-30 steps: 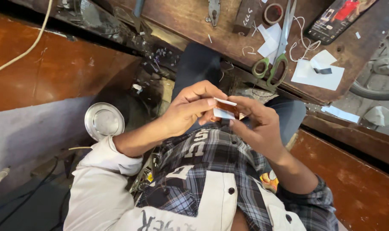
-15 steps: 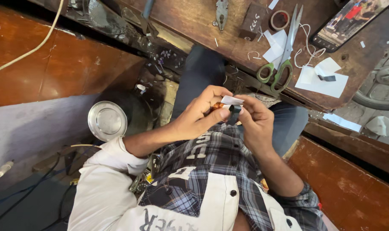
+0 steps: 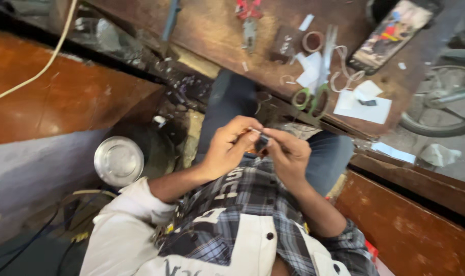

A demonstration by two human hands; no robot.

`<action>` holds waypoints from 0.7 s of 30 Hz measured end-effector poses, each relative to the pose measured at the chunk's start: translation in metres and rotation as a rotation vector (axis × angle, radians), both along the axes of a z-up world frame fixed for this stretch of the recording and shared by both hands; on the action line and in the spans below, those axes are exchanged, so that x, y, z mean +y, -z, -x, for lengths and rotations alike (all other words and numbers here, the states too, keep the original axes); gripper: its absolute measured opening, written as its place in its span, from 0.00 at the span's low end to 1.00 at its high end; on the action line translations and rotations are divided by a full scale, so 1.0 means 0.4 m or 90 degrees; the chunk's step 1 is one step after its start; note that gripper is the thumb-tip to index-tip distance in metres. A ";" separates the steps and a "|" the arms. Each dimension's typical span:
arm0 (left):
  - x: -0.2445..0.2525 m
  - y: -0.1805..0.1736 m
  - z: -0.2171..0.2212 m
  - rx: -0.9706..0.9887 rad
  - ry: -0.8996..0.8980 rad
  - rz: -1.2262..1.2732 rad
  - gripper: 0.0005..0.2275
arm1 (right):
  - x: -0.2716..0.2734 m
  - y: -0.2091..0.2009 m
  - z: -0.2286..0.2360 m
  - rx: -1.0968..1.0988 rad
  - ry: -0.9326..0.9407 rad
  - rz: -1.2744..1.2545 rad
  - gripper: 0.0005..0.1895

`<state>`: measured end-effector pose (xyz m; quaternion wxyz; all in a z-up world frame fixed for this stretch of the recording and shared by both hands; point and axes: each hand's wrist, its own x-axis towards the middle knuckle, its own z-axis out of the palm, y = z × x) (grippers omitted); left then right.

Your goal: The person wraps copper wire around a white rectangular core, then uses scissors to trim a piece of white paper. They place the trimmed paper onto the wound coil and continue wrapping the wire around it.

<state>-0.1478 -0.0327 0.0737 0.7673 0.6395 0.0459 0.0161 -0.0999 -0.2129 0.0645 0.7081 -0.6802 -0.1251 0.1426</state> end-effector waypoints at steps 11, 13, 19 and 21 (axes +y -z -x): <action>0.014 0.013 -0.016 0.045 0.027 0.118 0.10 | 0.017 -0.019 -0.028 0.015 -0.034 -0.024 0.15; 0.020 0.007 -0.015 0.033 0.052 0.054 0.11 | 0.015 -0.011 -0.028 0.139 -0.032 -0.090 0.14; 0.024 0.005 -0.011 0.013 0.040 -0.021 0.10 | 0.011 0.034 -0.011 0.252 -0.007 -0.153 0.11; 0.016 0.006 -0.011 0.019 0.026 0.039 0.09 | 0.008 0.049 0.006 0.177 0.007 -0.128 0.11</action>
